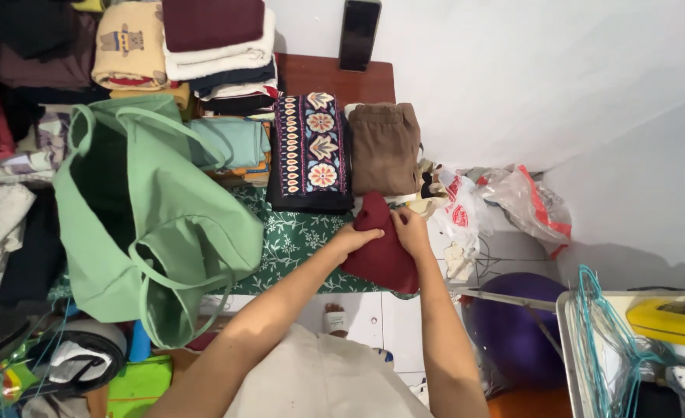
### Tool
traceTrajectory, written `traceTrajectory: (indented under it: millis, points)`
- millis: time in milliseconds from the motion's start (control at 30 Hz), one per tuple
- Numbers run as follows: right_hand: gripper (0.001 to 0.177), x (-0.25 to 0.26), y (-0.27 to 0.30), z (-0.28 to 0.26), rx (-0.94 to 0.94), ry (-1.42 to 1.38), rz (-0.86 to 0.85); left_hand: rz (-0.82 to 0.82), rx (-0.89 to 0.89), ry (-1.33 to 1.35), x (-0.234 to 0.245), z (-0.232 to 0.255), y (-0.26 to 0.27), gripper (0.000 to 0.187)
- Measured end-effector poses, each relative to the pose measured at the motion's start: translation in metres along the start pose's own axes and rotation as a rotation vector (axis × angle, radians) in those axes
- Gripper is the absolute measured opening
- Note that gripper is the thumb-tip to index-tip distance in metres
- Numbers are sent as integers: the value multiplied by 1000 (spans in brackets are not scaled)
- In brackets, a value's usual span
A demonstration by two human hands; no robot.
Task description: The person packs folded clothes into a green tote bag. They pick up various folded garments from a nearby table and place them one by one into the bag, arranging them to fit.
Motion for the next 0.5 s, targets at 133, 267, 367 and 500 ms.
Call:
traceTrajectory:
  millis: [133,267,367,500]
  points:
    - [26,27,27,-25,-46,-17,12,-96,-201,28,-3,23,33,67]
    - [15,64,47,-51,-7,-196,-8,-226,-428,-15,2,59,68,66]
    - [31,105,47,-77,123,-344,5,-319,-589,-137,10,99,93,71]
    - [86,134,32,-116,-117,-961,-379,-437,-660,-385,31,154,123,75]
Point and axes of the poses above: each hand's wrist, its own y-axis away from the middle knuckle, its own x-axis out of the back of the hand, z = x × y, the point moved 1 cm from there along -y, towards the middle knuckle, and after that the axes turned 4 degrees about -x, right-handed, at the moved point
